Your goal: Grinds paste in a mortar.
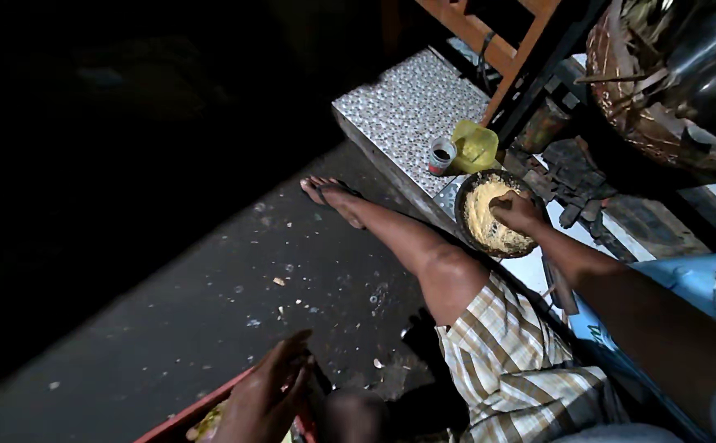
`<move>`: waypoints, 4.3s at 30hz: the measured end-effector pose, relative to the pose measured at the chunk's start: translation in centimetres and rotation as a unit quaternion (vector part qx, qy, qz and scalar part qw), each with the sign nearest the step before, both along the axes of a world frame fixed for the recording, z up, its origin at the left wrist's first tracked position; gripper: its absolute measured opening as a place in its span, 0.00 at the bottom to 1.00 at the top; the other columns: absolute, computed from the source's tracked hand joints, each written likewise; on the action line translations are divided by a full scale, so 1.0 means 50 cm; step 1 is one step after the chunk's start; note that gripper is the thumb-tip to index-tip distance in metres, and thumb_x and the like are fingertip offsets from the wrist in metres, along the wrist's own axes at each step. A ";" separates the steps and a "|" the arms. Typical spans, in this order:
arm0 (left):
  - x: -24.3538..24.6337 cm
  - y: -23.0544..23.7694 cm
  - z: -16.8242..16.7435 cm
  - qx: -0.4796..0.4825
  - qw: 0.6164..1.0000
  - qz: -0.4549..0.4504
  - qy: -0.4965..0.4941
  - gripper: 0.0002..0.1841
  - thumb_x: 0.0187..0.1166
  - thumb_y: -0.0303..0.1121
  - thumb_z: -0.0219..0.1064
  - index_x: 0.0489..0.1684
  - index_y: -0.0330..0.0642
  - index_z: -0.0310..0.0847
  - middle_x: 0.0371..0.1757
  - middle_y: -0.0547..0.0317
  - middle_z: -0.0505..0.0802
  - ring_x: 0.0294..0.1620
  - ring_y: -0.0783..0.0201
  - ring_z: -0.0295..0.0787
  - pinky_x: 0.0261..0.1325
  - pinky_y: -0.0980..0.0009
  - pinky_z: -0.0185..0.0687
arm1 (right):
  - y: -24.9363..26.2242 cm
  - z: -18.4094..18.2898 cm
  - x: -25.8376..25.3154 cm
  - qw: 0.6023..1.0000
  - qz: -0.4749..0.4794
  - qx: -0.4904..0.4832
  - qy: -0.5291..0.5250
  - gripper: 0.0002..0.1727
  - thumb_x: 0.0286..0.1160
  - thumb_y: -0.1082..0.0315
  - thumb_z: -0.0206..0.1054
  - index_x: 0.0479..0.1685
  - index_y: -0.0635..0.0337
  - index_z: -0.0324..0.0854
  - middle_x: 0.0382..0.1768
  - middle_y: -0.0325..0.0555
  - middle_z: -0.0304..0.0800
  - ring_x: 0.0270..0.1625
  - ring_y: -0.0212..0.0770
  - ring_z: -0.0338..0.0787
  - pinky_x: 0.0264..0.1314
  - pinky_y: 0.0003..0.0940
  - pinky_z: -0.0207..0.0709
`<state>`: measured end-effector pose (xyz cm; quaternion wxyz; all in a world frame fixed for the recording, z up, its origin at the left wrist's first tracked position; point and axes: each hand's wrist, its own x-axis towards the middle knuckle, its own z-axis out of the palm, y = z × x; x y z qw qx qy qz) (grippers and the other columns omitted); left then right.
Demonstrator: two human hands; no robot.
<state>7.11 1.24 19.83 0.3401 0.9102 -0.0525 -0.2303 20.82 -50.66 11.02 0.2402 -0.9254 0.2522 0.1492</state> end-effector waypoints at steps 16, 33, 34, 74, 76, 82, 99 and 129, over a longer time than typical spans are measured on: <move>0.003 -0.007 0.005 -0.006 1.000 0.000 0.000 0.23 0.85 0.35 0.60 0.77 0.34 0.74 0.63 0.36 0.89 0.47 0.47 0.94 0.53 0.47 0.88 | 0.031 0.007 0.024 1.000 0.021 -0.003 0.022 0.32 0.70 0.41 0.75 0.72 0.44 0.82 0.79 0.68 0.71 0.72 0.72 0.80 0.66 0.74 0.75; -0.008 -0.004 -0.014 -0.007 1.000 0.003 0.006 0.22 0.84 0.33 0.62 0.75 0.33 0.76 0.60 0.38 0.91 0.43 0.47 0.94 0.49 0.46 0.89 | 0.091 -0.007 -0.062 0.994 0.089 -0.066 0.005 0.29 0.77 0.43 0.71 0.75 0.43 0.81 0.80 0.61 0.71 0.68 0.66 0.84 0.63 0.66 0.79; -0.012 -0.002 -0.017 -0.006 1.000 -0.001 0.013 0.22 0.84 0.33 0.62 0.75 0.33 0.76 0.59 0.37 0.91 0.43 0.47 0.94 0.49 0.46 0.88 | 0.079 -0.011 -0.062 0.995 0.080 -0.061 0.002 0.29 0.76 0.44 0.71 0.75 0.43 0.81 0.80 0.62 0.71 0.66 0.67 0.85 0.60 0.67 0.80; -0.017 0.003 -0.004 0.005 1.000 -0.011 -0.001 0.23 0.84 0.34 0.61 0.75 0.32 0.75 0.58 0.38 0.91 0.44 0.47 0.93 0.51 0.47 0.88 | 0.103 0.003 -0.070 0.972 0.188 -0.142 0.028 0.27 0.76 0.47 0.72 0.73 0.43 0.82 0.80 0.62 0.70 0.58 0.67 0.88 0.52 0.65 0.83; -0.013 0.002 -0.002 0.008 1.000 -0.015 0.002 0.23 0.83 0.31 0.62 0.76 0.31 0.74 0.59 0.36 0.91 0.47 0.45 0.94 0.54 0.45 0.87 | 0.066 -0.016 -0.054 0.985 0.122 -0.120 0.000 0.29 0.75 0.47 0.74 0.75 0.45 0.81 0.81 0.65 0.69 0.60 0.70 0.87 0.52 0.69 0.83; -0.007 0.002 -0.009 0.006 1.000 -0.024 -0.002 0.23 0.83 0.31 0.63 0.75 0.29 0.75 0.58 0.35 0.91 0.49 0.42 0.94 0.56 0.42 0.87 | -0.041 -0.015 0.004 0.954 -0.139 0.252 -0.080 0.29 0.84 0.47 0.66 0.77 0.54 0.73 0.68 0.61 0.82 0.62 0.57 0.84 0.58 0.60 0.78; 0.028 -0.031 -0.008 0.016 0.999 -0.029 0.018 0.22 0.84 0.31 0.63 0.74 0.29 0.76 0.61 0.34 0.90 0.47 0.44 0.94 0.53 0.47 0.89 | 0.043 0.023 -0.026 0.992 0.109 -0.022 0.057 0.28 0.69 0.43 0.76 0.68 0.42 0.87 0.71 0.58 0.80 0.70 0.63 0.82 0.68 0.67 0.76; 0.030 -0.029 -0.009 0.022 0.998 -0.030 0.051 0.23 0.86 0.32 0.62 0.76 0.30 0.74 0.63 0.34 0.90 0.52 0.43 0.94 0.58 0.45 0.88 | 0.029 0.034 0.038 0.995 0.075 0.064 0.019 0.29 0.66 0.47 0.81 0.67 0.47 0.87 0.70 0.59 0.81 0.68 0.61 0.84 0.68 0.67 0.78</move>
